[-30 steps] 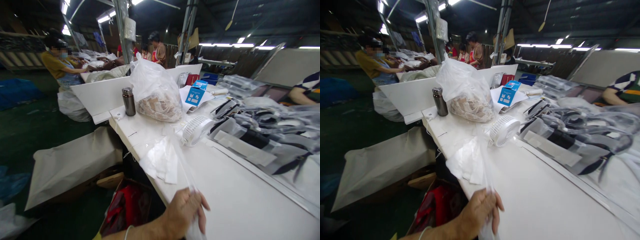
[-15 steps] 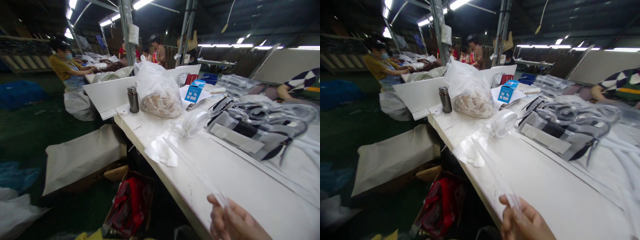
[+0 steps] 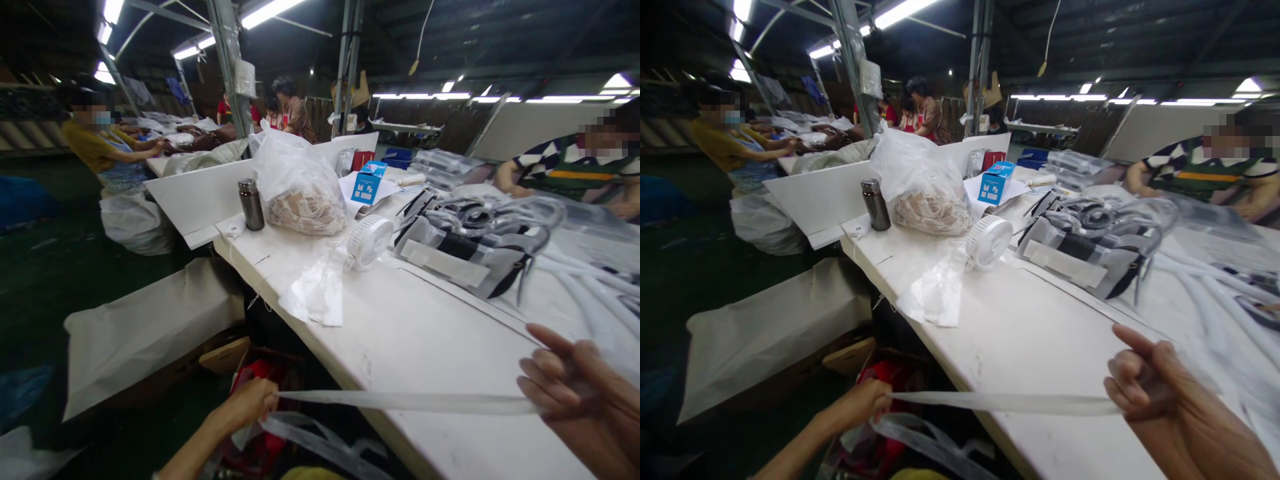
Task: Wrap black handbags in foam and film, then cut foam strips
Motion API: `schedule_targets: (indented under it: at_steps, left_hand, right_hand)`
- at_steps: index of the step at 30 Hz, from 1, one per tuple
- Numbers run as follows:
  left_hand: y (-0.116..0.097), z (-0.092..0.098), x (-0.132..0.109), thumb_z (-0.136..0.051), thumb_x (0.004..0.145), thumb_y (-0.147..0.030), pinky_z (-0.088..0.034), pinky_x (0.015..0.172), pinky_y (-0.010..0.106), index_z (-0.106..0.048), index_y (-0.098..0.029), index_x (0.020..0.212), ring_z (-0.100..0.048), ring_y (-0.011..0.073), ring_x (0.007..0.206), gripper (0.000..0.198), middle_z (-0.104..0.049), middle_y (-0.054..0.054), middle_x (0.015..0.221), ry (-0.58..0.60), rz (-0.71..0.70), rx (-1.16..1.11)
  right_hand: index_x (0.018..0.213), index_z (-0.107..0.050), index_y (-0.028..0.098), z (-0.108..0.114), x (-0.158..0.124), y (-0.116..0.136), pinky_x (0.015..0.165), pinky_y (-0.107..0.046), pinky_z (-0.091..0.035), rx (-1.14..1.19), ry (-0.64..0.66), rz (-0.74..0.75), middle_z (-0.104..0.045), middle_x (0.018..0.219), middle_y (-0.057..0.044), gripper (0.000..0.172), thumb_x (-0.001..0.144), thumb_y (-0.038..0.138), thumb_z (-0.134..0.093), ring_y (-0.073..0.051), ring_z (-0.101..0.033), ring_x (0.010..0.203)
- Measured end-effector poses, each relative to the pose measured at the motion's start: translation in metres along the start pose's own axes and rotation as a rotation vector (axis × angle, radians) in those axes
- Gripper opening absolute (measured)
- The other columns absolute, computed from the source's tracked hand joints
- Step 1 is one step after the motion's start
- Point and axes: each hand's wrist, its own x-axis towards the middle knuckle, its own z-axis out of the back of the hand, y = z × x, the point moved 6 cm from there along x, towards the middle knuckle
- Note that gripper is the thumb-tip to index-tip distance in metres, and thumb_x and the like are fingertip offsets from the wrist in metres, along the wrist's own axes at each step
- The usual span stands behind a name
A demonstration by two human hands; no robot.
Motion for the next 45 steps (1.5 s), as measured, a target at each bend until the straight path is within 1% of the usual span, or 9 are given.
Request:
schedule_targets:
  at_steps: [4,8,14,18,22,25,34,39,45]
  left_hand:
    - [0.020,0.048,-0.007,-0.049,0.079,-0.022,-0.045,0.081,0.039,-0.066,-0.019,0.086,-0.067,0.0311,0.091,0.018,-0.071,0.009,0.087,-0.151,0.131,0.231]
    - [-0.047,0.078,-0.016,-0.047,0.087,-0.029,-0.043,0.090,0.042,-0.065,-0.020,0.106,-0.064,0.0317,0.104,0.028,-0.070,0.013,0.108,-0.349,0.034,0.305]
    - [-0.240,0.010,-0.036,-0.068,0.075,-0.031,-0.047,0.071,0.025,-0.063,-0.027,0.119,-0.062,0.0145,0.073,0.044,-0.070,0.000,0.115,-0.038,-0.495,-0.315]
    - [-0.296,-0.028,-0.028,-0.062,0.084,-0.034,-0.043,0.067,0.024,-0.068,-0.017,0.090,-0.057,0.0120,0.063,0.018,-0.072,0.002,0.084,0.093,-0.617,-0.576]
    - [-0.296,-0.039,-0.013,-0.058,0.088,-0.044,-0.038,0.055,0.023,-0.061,-0.017,0.071,-0.050,0.0105,0.050,0.032,-0.066,0.001,0.061,0.159,-0.522,-0.706]
    - [-0.289,-0.044,-0.009,-0.065,0.083,-0.045,-0.038,0.055,0.023,-0.058,-0.017,0.075,-0.053,0.0108,0.049,0.030,-0.067,0.001,0.061,0.197,-0.475,-0.771]
    - [-0.287,-0.046,-0.009,-0.070,0.079,-0.043,-0.038,0.056,0.022,-0.052,-0.018,0.074,-0.060,0.0131,0.057,0.032,-0.067,0.001,0.061,0.019,-0.506,-0.645]
    - [-0.276,-0.026,0.003,-0.074,0.074,-0.043,-0.024,0.043,0.018,-0.053,-0.018,0.081,-0.039,0.0044,0.043,0.034,-0.061,-0.005,0.063,0.026,-0.390,-0.903]
    - [-0.277,-0.012,0.010,-0.087,0.058,-0.043,-0.022,0.037,0.016,-0.050,-0.019,0.083,-0.035,0.0010,0.038,0.051,-0.055,-0.009,0.064,0.102,-0.286,-1.288]
  right_hand:
    - [0.102,-0.073,0.022,-0.007,-0.014,-0.031,0.048,-0.033,-0.046,-0.100,0.009,-0.112,-0.067,0.074,-0.009,0.050,0.071,0.061,-0.073,-0.016,-0.054,0.054]
    - [0.109,-0.072,0.020,-0.031,-0.023,-0.061,0.085,-0.045,-0.053,-0.142,0.130,-0.083,-0.073,0.103,-0.014,0.057,0.082,0.068,-0.060,-0.028,-0.066,0.093]
    - [0.123,-0.068,0.028,-0.074,-0.047,-0.072,0.114,-0.049,-0.028,-0.389,0.217,0.068,-0.060,0.137,-0.006,0.058,0.092,0.069,-0.041,-0.030,-0.050,0.128]
    - [0.126,-0.066,0.025,-0.080,-0.064,-0.066,0.109,-0.050,-0.035,-0.366,0.253,0.066,-0.067,0.126,-0.009,0.061,0.091,0.069,-0.043,-0.032,-0.054,0.123]
    - [0.130,-0.062,0.025,-0.057,-0.068,-0.062,0.104,-0.041,-0.041,-0.164,0.262,0.062,-0.064,0.131,-0.008,0.057,0.082,0.055,-0.069,-0.028,-0.055,0.122]
    - [0.108,-0.073,0.021,-0.038,-0.068,-0.066,0.091,-0.036,-0.048,-0.158,0.229,0.040,-0.073,0.108,-0.007,0.041,0.074,0.043,-0.079,-0.024,-0.063,0.101]
    - [0.069,-0.070,0.015,-0.035,-0.069,-0.073,0.051,-0.024,-0.043,-0.182,0.150,0.034,-0.065,0.067,-0.001,0.023,0.071,0.036,-0.079,-0.012,-0.053,0.059]
    - [0.072,-0.072,0.015,-0.015,-0.053,-0.074,0.069,-0.030,-0.057,0.121,-0.036,-0.027,-0.073,0.088,-0.008,0.029,0.061,0.037,-0.088,-0.021,-0.065,0.088]
    - [0.078,-0.074,0.016,-0.018,-0.046,-0.080,0.094,-0.038,-0.053,0.205,-0.110,0.075,-0.075,0.095,-0.008,0.029,0.065,0.038,-0.086,-0.024,-0.066,0.099]
